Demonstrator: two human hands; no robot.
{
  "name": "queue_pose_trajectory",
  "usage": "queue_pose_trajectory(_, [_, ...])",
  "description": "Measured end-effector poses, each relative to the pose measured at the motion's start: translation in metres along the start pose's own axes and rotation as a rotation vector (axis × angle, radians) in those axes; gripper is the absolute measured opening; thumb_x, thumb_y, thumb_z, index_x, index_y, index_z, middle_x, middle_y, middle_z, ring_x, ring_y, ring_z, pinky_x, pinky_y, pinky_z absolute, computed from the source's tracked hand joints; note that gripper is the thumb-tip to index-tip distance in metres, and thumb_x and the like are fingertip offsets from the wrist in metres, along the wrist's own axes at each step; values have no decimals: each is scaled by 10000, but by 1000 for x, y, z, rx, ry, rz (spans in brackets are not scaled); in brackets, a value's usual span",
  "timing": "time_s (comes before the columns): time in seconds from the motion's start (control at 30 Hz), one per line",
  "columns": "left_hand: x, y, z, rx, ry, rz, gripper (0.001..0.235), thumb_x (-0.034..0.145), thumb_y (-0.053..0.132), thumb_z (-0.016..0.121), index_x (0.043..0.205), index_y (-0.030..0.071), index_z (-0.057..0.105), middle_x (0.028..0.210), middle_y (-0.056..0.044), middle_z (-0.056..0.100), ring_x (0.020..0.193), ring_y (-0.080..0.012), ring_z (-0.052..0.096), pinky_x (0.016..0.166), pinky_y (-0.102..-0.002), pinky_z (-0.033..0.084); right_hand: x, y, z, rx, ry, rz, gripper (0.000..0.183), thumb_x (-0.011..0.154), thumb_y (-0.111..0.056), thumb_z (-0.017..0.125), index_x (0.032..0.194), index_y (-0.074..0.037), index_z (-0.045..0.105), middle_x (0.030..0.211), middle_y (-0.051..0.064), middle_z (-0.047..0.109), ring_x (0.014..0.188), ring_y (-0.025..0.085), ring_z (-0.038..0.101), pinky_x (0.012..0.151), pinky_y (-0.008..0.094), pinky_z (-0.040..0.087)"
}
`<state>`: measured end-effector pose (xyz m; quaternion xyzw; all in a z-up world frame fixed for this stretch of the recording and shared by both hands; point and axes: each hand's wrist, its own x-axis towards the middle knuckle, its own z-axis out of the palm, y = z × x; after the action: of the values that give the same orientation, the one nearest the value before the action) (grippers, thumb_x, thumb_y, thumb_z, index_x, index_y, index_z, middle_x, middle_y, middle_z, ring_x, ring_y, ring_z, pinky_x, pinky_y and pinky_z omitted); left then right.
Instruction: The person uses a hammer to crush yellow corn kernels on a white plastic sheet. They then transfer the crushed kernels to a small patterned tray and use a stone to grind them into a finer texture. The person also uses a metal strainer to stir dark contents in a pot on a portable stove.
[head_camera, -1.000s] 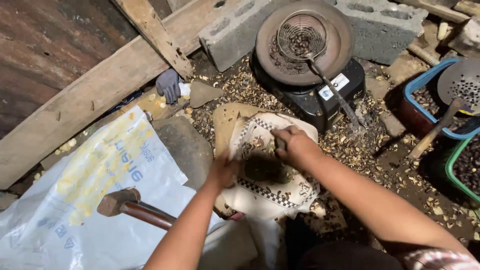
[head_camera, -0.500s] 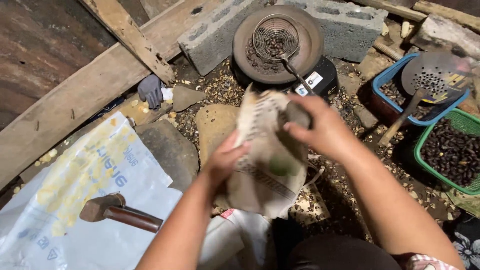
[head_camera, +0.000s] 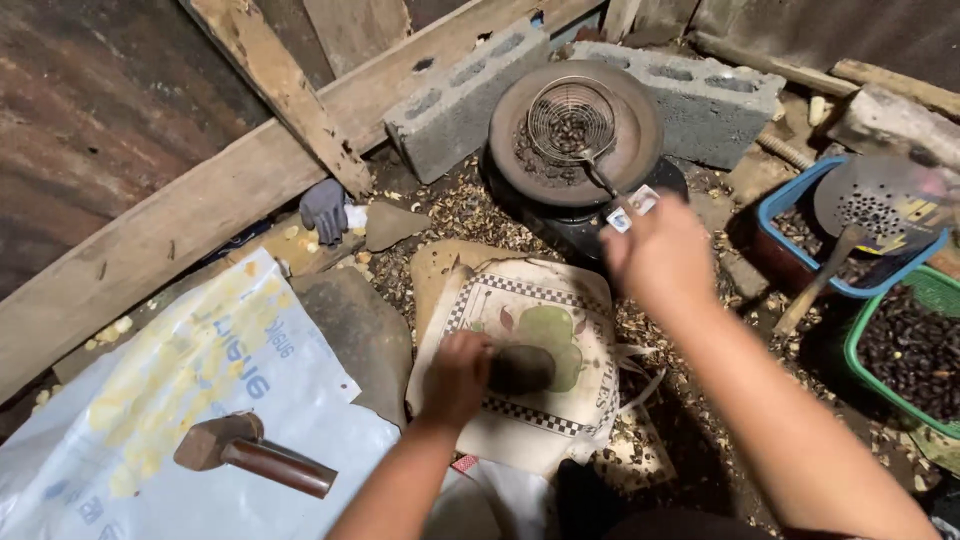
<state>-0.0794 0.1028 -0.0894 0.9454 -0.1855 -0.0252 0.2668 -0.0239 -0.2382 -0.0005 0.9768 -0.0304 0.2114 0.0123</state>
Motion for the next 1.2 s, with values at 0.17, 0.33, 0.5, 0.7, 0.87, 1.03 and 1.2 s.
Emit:
queue_pose_trajectory(0.17, [-3,15,2,-141,-46,205,493,783,367,786,1225,216,627,1214,-68,617,1168,-339,590,1025,-471,461,21,43,15,755,-670,706,563,1005,-432,515,1408,-50,609,992,153,708,823,259,571,657,378,441])
queue_pose_trajectory(0.33, [-5,36,4,-161,-214,381,652,710,358,794,1292,147,590,1360,-128,597,1209,-410,547,1003,-521,403,10,30,14,1000,-626,866,291,1029,-115,587,1280,-44,714,716,79,596,500,148,431,431,290,368])
queue_pose_trajectory(0.5, [-9,28,19,-68,-127,492,767,732,302,798,1399,56,510,1300,-215,571,1171,-436,537,992,-529,407,18,36,-9,1013,-692,858,317,1024,-135,583,1314,-101,708,691,70,635,427,153,447,340,282,288])
queue_pose_trajectory(0.7, [-21,32,3,-321,-174,533,819,649,243,893,1373,139,525,1176,-118,618,1084,-371,590,957,-480,455,11,34,-20,929,-735,834,311,1048,-138,580,1326,-121,717,703,84,607,510,165,444,450,303,360])
queue_pose_trajectory(0.87, [10,30,-11,-267,-119,300,367,803,346,709,1050,74,716,1022,-143,721,957,-377,650,859,-464,509,6,30,-49,863,-682,715,332,1037,-118,580,1343,-85,705,750,89,630,556,175,473,484,305,373])
queue_pose_trajectory(1.03, [14,-37,61,-28,333,74,367,964,338,642,1294,200,563,1313,-61,554,1185,-292,605,971,-425,542,-12,13,-70,811,-556,627,363,966,-146,655,1325,-154,705,1268,258,687,1254,423,598,1059,540,441])
queue_pose_trajectory(1.2, [11,-24,66,-6,331,192,674,905,438,721,1452,167,436,1453,-159,461,1324,-409,506,1134,-561,415,-19,17,-56,813,-592,740,360,995,-184,643,1349,-156,704,1004,231,751,803,290,674,653,407,532])
